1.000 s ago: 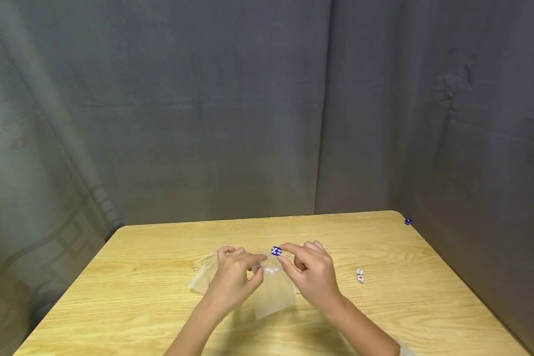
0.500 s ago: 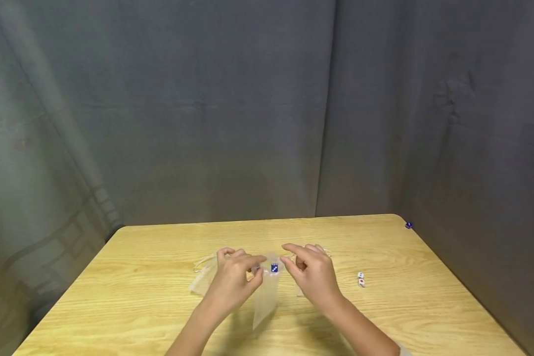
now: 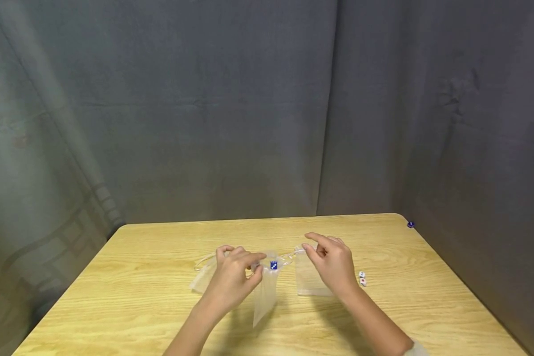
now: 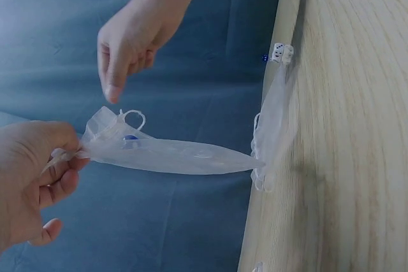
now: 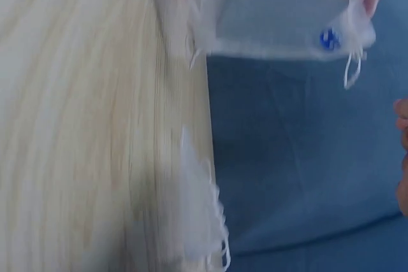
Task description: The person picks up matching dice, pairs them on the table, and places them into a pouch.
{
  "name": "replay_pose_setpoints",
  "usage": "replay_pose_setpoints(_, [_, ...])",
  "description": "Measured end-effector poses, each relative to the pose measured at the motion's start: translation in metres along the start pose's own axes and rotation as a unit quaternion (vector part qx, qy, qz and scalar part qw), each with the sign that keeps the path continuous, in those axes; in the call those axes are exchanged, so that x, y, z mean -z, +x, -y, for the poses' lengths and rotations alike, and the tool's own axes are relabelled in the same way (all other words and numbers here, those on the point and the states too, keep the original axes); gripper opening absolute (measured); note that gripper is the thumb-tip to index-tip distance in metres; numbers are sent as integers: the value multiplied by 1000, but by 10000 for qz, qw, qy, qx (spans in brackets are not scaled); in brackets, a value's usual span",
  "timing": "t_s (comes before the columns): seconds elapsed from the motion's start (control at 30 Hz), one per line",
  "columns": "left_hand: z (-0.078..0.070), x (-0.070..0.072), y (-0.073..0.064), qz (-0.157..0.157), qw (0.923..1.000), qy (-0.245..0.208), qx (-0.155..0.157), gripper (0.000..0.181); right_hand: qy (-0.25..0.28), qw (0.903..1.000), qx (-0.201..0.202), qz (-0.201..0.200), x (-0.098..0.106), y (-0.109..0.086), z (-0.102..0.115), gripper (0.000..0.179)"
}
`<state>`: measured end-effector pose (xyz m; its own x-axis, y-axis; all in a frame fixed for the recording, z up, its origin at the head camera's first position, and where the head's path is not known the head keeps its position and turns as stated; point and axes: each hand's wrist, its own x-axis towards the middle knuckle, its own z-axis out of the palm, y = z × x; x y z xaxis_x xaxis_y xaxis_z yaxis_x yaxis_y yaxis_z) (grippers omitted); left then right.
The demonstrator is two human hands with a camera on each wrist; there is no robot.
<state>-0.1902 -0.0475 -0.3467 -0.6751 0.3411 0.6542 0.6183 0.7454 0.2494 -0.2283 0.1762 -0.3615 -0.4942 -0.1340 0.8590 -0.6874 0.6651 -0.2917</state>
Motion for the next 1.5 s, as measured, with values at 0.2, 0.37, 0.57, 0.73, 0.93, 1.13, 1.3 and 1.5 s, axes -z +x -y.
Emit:
replay_pose_setpoints(0.2, [0,1,0,50,10000,4,18,17,-328,9984,-454,102,8,2,-26,23])
replay_pose_setpoints(0.37, [0,2,-1,50,10000,25,30,17,-603,9891,-1266,455,15,3,-52,18])
replay_pose_setpoints(0.57, [0,3,-2,36,10000,59,49,17,-920,9728,-2015,677,24,0,-90,25])
replay_pose_setpoints(0.73, [0,4,-3,17,10000,56,74,17,-1320,9644,-2183,691,32,-3,-117,28])
replay_pose_setpoints(0.93, [0,5,-4,-47,9999,84,64,16,-1598,9475,-2659,768,42,-6,-144,32])
replay_pose_setpoints(1.13, [-1,8,-6,18,10000,56,65,16,-1786,9258,-3217,870,54,-12,-169,33])
replay_pose_setpoints(1.3, [-1,9,-7,9,10000,91,35,16,-1949,9017,-3710,1066,66,-17,-188,36])
replay_pose_setpoints(1.5, [-1,10,-11,22,9999,117,-6,15,-1992,8700,-4349,1193,77,-26,-203,41])
